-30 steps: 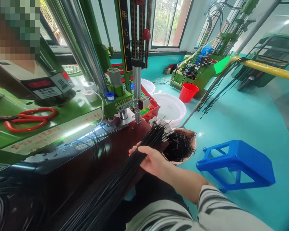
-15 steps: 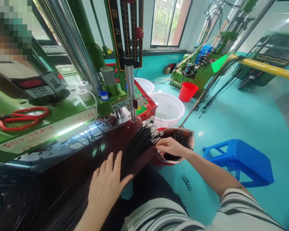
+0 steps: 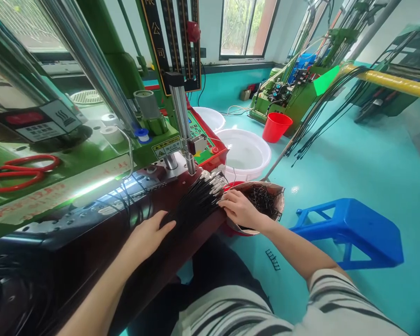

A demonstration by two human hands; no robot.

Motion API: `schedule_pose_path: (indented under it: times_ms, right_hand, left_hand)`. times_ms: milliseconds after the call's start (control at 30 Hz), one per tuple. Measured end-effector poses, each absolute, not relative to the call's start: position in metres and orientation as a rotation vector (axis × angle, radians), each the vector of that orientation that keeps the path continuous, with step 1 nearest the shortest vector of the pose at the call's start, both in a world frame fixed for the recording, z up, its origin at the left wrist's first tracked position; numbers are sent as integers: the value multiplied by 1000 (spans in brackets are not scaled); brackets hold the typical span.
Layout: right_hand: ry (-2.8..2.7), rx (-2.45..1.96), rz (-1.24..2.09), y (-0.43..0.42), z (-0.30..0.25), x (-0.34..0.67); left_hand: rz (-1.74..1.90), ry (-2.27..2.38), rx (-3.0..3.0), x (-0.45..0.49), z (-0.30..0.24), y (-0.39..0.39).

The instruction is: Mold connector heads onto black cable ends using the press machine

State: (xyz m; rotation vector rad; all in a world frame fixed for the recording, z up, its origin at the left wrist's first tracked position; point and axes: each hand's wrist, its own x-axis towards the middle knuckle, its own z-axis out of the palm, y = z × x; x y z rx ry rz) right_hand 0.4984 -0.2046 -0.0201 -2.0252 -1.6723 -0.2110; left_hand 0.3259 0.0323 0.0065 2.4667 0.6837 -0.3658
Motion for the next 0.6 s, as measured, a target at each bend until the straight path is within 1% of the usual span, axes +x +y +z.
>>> schedule_pose_path:
  times_ms: [133, 333, 600]
  right_hand:
    - [-1752, -2070, -200, -208, -18, 497]
    - [-1910, -2115, -141, -203, -11, 498]
    - [-2039, -2194, -157, -192, -5, 496]
  left_hand:
    - [-410, 794, 2588, 328, 10, 28]
    - [-345, 689, 2639, 347, 17, 11]
    - [-438, 693, 2619, 363, 12, 15]
